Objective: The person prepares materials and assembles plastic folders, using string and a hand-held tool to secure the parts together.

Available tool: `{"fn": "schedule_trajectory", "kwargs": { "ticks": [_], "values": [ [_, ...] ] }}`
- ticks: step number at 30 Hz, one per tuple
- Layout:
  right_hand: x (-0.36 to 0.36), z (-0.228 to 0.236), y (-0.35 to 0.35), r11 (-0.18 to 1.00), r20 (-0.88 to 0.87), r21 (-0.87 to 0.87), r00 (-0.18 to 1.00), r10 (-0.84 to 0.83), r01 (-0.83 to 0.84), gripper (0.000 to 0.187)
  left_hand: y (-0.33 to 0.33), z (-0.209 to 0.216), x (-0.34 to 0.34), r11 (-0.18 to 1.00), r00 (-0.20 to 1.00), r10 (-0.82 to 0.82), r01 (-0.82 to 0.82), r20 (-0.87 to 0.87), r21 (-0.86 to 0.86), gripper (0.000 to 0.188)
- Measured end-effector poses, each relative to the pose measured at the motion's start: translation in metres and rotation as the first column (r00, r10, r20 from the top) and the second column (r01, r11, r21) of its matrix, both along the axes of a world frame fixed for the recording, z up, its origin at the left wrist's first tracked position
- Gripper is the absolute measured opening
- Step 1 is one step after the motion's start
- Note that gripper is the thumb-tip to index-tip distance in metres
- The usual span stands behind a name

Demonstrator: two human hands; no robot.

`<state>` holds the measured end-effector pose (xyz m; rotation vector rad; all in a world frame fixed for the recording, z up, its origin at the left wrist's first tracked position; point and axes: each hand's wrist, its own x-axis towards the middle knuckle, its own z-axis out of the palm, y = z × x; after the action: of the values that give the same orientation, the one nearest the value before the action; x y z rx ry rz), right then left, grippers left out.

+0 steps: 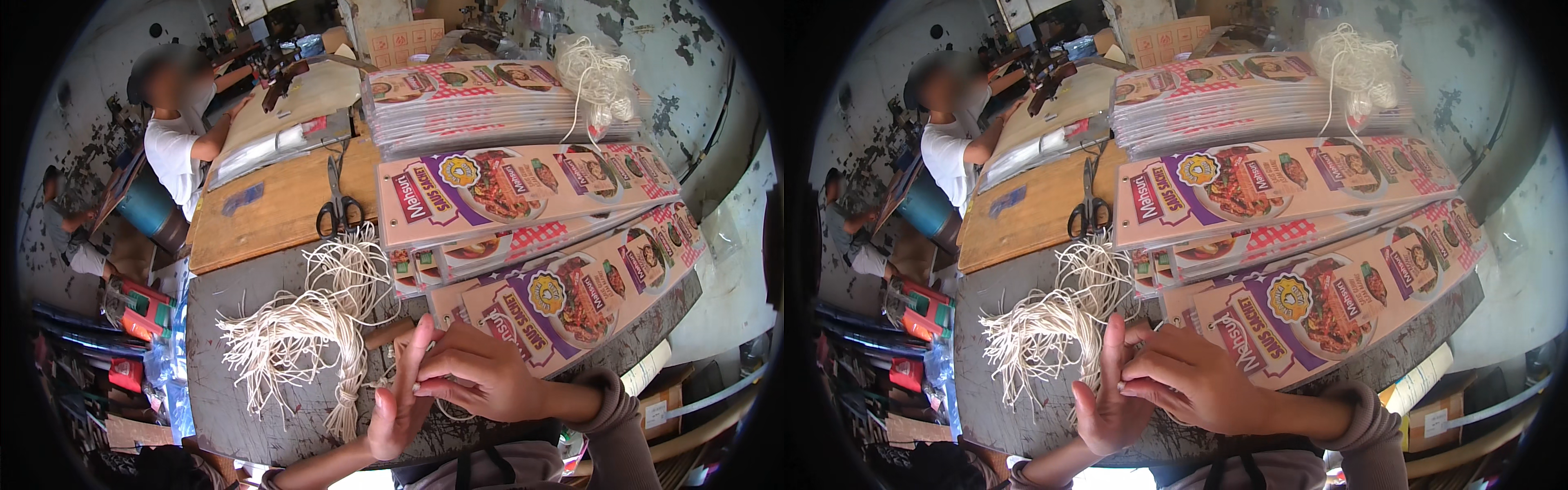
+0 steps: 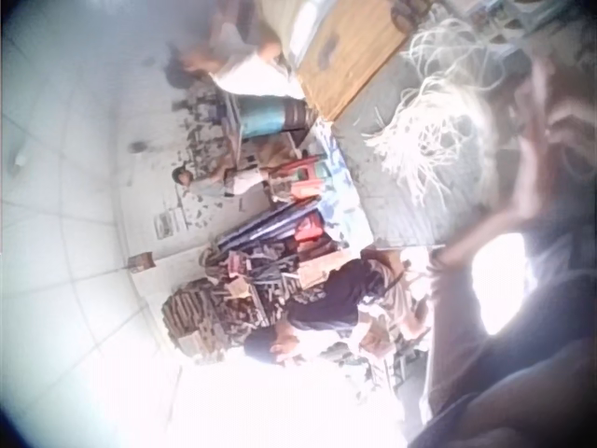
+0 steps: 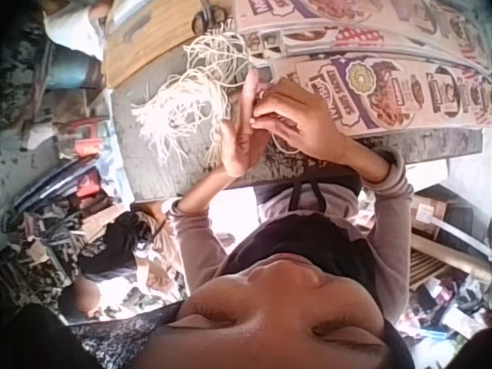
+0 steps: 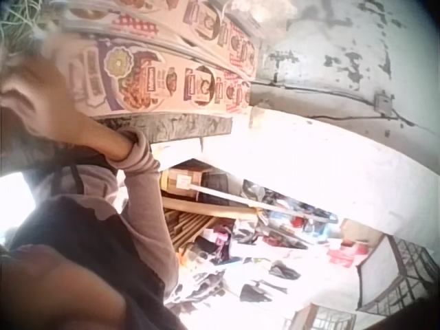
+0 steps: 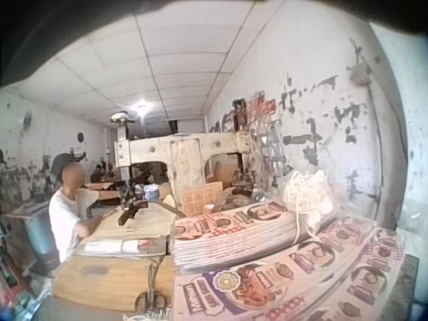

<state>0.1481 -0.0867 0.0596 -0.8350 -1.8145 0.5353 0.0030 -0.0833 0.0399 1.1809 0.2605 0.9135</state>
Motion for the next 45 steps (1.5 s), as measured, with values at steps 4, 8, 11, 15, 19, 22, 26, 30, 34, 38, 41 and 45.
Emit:
{"fn": "schedule_trajectory", "kwargs": {
  "ticks": [4,8,11,15,19,22,26,30,34,38,41,45],
  "values": [
    [0.004,0.008,-0.001,0.999,0.034,0.03,0.999,0.03,-0.031,0.017,0.011,0.006,-0.003,0.999,0.999,-0.018,0.016,-0.046,-0.042,0.086],
    [0.004,0.004,-0.007,0.997,0.031,0.036,0.998,-0.062,0.061,0.017,0.033,-0.01,-0.009,0.979,0.854,0.205,-0.168,-0.478,0.118,0.049],
    [0.001,0.007,-0.01,0.987,0.054,0.133,0.994,-0.093,0.085,0.019,0.023,-0.006,0.004,0.829,0.801,0.392,-0.096,-0.451,0.551,0.04],
    [-0.016,0.009,-0.006,0.961,0.036,0.276,0.999,0.015,-0.024,0.016,0.019,-0.032,0.002,0.829,0.845,0.339,-0.062,-0.413,0.556,0.034],
    [-0.033,0.035,-0.021,0.891,0.12,0.451,0.993,0.006,-0.06,0.013,0.024,-0.01,0.006,0.717,0.795,0.364,0.092,-0.485,0.691,0.034],
    [-0.046,0.043,-0.032,0.844,0.09,0.531,0.996,0.03,-0.073,0.014,0.021,-0.004,0.013,0.661,0.805,0.44,0.011,-0.399,0.75,0.038],
    [-0.041,0.049,-0.029,0.868,0.168,0.484,0.985,0.031,-0.109,0.017,0.031,-0.008,0.009,0.809,0.789,0.497,-0.27,-0.361,0.522,0.043],
    [-0.052,0.042,-0.029,0.85,0.107,0.512,0.991,0.076,-0.121,0.019,0.037,0.0,0.009,0.737,0.721,0.538,-0.151,-0.437,0.659,0.04],
    [-0.035,0.044,-0.017,0.853,0.181,0.506,0.983,0.037,-0.125,0.018,0.047,-0.008,0.003,0.659,0.727,0.546,-0.067,-0.416,0.749,0.044],
    [0.005,0.067,-0.004,0.953,0.117,0.301,0.99,-0.083,0.045,0.015,0.051,0.014,-0.015,0.718,0.773,0.353,0.138,-0.527,0.683,0.062],
    [0.023,0.068,-0.003,0.97,0.069,0.202,0.986,-0.15,0.134,0.013,0.044,0.044,-0.023,0.662,0.804,0.456,-0.019,-0.382,0.749,0.038],
    [0.023,0.053,-0.008,0.942,0.058,0.276,0.975,-0.212,0.189,0.019,0.029,0.038,-0.032,0.91,0.909,-0.21,0.316,-0.359,0.269,0.07]
  ]
}}
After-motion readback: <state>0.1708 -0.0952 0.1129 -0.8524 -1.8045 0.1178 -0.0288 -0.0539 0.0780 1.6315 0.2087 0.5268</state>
